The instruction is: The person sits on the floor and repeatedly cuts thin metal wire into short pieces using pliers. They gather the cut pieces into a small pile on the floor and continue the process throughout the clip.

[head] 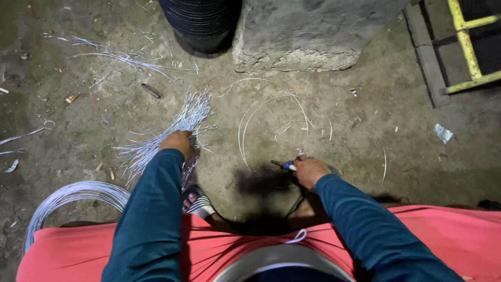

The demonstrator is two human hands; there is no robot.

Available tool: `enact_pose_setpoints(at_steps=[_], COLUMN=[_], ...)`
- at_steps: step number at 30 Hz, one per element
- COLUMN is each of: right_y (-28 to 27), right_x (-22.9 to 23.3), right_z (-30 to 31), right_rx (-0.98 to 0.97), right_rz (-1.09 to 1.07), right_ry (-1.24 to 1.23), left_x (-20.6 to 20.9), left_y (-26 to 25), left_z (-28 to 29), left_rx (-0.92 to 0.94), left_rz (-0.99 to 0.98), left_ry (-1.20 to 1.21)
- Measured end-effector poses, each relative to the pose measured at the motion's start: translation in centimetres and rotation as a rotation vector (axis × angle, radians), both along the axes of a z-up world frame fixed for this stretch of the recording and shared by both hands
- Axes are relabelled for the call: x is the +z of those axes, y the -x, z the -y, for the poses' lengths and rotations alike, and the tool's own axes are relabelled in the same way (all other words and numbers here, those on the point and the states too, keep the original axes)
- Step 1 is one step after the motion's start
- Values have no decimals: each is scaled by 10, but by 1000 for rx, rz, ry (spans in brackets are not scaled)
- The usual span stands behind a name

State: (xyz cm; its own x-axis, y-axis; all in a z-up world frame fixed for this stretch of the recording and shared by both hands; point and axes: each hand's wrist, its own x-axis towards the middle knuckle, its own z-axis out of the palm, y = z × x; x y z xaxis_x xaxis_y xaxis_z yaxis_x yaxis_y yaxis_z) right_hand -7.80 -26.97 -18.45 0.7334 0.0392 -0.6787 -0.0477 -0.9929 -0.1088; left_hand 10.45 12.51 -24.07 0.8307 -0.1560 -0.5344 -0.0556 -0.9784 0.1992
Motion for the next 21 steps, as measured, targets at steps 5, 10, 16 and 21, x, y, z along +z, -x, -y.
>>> enact_pose_setpoints(at_steps=[5, 10, 16, 21], right_y=[-2, 8, -25, -39], right_x=[-13, -38, -69, -91], right_z=[41, 68, 83, 84], right_rx=[-15, 72, -78, -388], right_rz=[-47, -49, -20, 280], right_ry=[106, 231, 124, -74], left_x=[-26, -38, -16, 14], left_y=[4, 0, -1, 7], left_z=[1, 4, -11, -1], left_rx=[-4, 106, 518, 544], left_rz=[128, 62, 229, 258], left_ry=[-19, -2, 78, 186])
